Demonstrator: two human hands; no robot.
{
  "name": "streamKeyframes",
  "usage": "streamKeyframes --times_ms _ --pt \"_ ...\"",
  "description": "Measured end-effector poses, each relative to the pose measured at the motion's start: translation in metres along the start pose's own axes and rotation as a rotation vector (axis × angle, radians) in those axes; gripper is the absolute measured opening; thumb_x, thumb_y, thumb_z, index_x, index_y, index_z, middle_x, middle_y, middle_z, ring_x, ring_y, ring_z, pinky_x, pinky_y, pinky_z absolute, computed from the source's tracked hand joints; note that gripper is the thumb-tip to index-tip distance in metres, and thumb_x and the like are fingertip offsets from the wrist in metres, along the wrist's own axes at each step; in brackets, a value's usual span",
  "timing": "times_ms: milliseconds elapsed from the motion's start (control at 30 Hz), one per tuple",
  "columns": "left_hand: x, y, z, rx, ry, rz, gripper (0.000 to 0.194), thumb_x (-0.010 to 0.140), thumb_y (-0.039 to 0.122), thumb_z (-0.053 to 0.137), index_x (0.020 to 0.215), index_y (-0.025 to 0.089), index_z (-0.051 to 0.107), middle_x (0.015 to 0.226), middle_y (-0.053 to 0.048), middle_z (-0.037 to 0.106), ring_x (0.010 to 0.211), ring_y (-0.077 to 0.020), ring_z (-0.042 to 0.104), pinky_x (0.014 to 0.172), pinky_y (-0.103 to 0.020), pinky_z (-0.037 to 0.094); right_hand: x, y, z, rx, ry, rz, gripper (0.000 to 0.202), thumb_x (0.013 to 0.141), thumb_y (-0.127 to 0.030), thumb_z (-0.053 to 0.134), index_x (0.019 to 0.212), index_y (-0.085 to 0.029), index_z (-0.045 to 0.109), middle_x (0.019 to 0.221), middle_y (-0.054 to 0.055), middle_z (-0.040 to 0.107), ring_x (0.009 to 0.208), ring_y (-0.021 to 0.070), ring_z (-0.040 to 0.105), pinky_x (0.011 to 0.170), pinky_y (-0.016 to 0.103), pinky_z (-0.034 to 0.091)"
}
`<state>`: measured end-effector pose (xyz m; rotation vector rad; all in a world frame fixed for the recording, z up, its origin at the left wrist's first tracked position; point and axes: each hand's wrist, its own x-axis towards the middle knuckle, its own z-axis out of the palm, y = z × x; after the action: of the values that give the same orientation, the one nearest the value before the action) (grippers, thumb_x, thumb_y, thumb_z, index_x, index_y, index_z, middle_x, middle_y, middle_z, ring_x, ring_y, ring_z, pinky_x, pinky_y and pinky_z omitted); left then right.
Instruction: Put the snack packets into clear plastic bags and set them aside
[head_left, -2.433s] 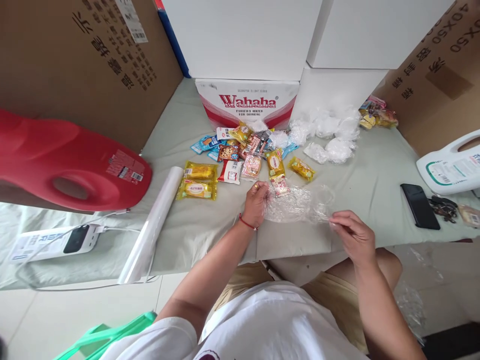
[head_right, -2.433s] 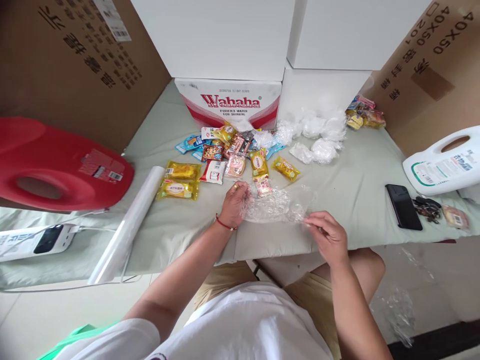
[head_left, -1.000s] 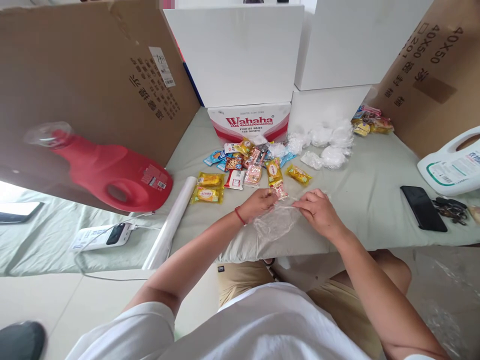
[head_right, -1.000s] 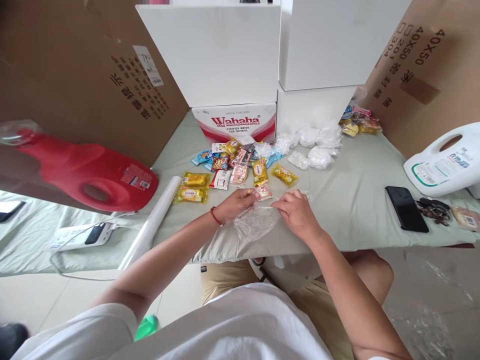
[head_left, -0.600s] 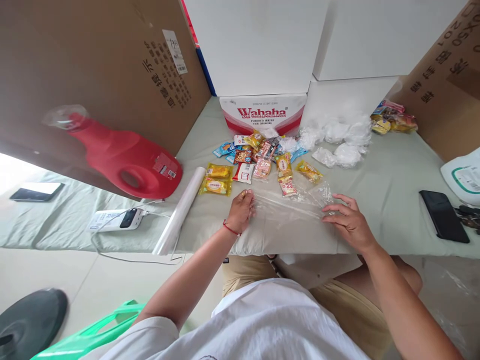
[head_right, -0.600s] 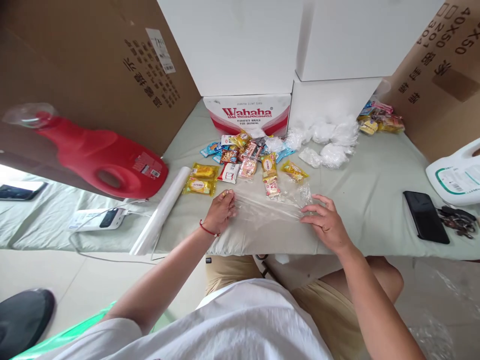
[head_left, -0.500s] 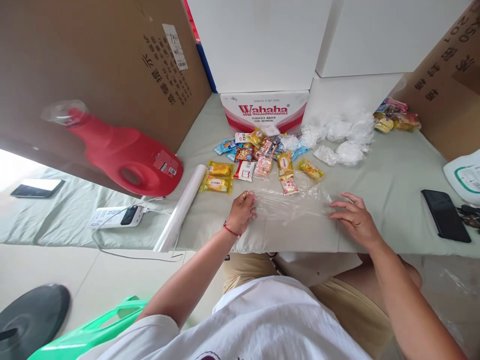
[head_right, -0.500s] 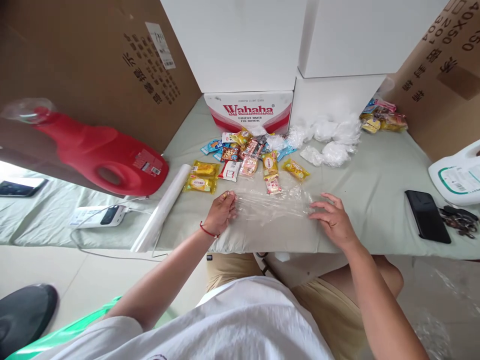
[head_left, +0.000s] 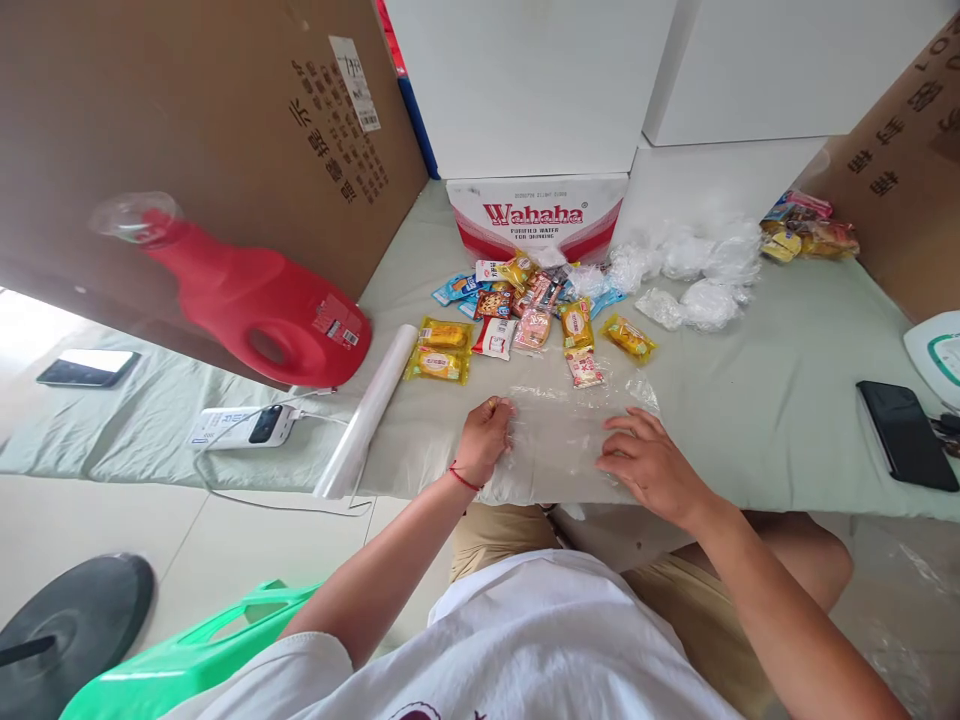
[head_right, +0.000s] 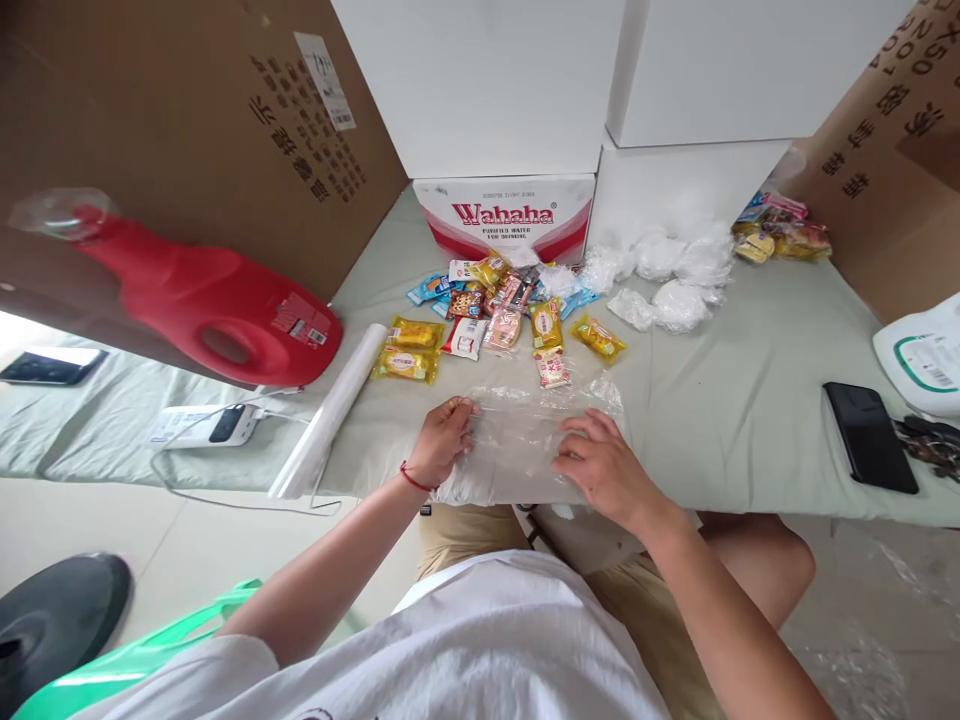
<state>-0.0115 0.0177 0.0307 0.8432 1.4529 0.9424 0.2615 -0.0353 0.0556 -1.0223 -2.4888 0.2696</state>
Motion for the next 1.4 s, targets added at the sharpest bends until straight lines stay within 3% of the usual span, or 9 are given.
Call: streamKeyframes --times_ms 267,367,433,567,700,900,1000,1200,1400 --pt "-0.019 -0.012 -0.045 0.233 0.053 0.002 0.032 0.075 0.047 0.069 0.089 0.021 0.057 0.061 0.008 0.044 0.048 -0.0100 0.043 0.047 -0.023 0.036 -0.085 -0.011 0.009 0.042 0.130 0.160 0.034 0.092 -0.004 0.055 0.097 -0.031 0.076 0.105 0.002 0.076 0.124 0.0269 0.059 0.103 0.053 0.052" --pt "-0.029 0.002 -0.058 0.536 0.307 0.315 0.031 0.075 0.035 0.068 0.101 0.020 0.060 0.080 0.001 0.057 0.066 -0.0148 0.054 0.063 -0.029 0.047 -0.100 -0.014 -0.006 0.194 0.121 0.239 0.033 0.094 -0.009 0.050 0.094 -0.030 0.075 0.118 0.002 0.074 0.133 0.0279 0.055 0.100 0.050 0.054" --pt "-0.034 0.018 -0.056 0.690 0.448 0.634 0.024 0.081 0.026 0.064 0.103 0.019 0.061 0.094 -0.004 0.061 0.081 -0.0185 0.060 0.077 -0.034 0.050 -0.102 -0.004 -0.020 0.239 0.259 0.427 0.029 0.097 -0.016 0.047 0.094 -0.029 0.073 0.116 0.004 0.073 0.126 0.0276 0.060 0.101 0.049 0.054" --pt "-0.025 0.040 -0.018 0.892 0.121 1.061 0.015 0.094 0.019 0.051 0.099 0.020 0.066 0.093 -0.007 0.069 0.096 -0.0223 0.063 0.090 -0.039 0.049 -0.070 0.048 -0.027 0.240 0.460 0.986 0.029 0.098 -0.046 0.053 0.112 -0.027 0.069 0.101 0.008 0.075 0.085 0.0255 0.071 0.083 0.045 0.058" --pt "0.004 0.022 0.028 1.212 -0.179 1.018 0.029 0.101 0.030 0.047 0.113 0.017 0.071 0.119 -0.013 0.073 0.125 -0.0294 0.059 0.105 -0.048 0.045 -0.002 0.096 -0.004 0.558 0.398 1.147 0.047 0.091 -0.063 0.058 0.114 -0.023 0.067 0.098 0.012 0.072 0.068 0.0227 0.068 0.057 0.036 0.054" --pt "0.016 -0.021 0.021 1.377 -0.166 0.834 0.051 0.107 0.040 0.031 0.153 0.024 0.048 0.164 -0.011 0.041 0.152 -0.0270 0.037 0.125 -0.059 0.021 0.048 0.102 0.011 0.835 0.148 0.916 0.061 0.060 -0.055 0.086 0.106 -0.018 0.072 0.071 -0.002 0.061 0.060 0.0136 0.053 0.056 0.026 0.041" --pt "0.014 -0.022 0.007 1.381 -0.102 0.778 0.055 0.108 0.043 0.026 0.158 0.025 0.040 0.167 -0.010 0.036 0.153 -0.0264 0.037 0.126 -0.062 0.014 0.041 0.115 0.002 0.823 0.232 0.910 0.057 0.059 -0.060 0.083 0.096 -0.017 0.073 0.079 0.001 0.067 0.067 0.0138 0.054 0.062 0.026 0.040" --pt "0.023 -0.020 0.001 1.364 0.002 0.700 0.061 0.107 0.047 0.027 0.160 0.019 0.036 0.167 -0.013 0.035 0.155 -0.0280 0.033 0.127 -0.063 0.012 0.042 0.156 -0.019 0.092 0.292 1.004 0.033 0.076 -0.047 0.067 0.087 -0.017 0.074 0.076 0.005 0.066 0.070 0.0196 0.056 0.069 0.033 0.043" --pt "0.021 -0.019 -0.003 1.271 0.020 0.727 0.059 0.104 0.046 0.037 0.153 0.014 0.047 0.164 -0.017 0.039 0.155 -0.0315 0.032 0.127 -0.063 0.016 0.134 0.120 -0.005 -0.252 0.238 0.499 0.027 0.093 -0.030 0.051 0.098 -0.019 0.075 0.092 0.011 0.067 0.090 0.0250 0.057 0.078 0.035 0.046"
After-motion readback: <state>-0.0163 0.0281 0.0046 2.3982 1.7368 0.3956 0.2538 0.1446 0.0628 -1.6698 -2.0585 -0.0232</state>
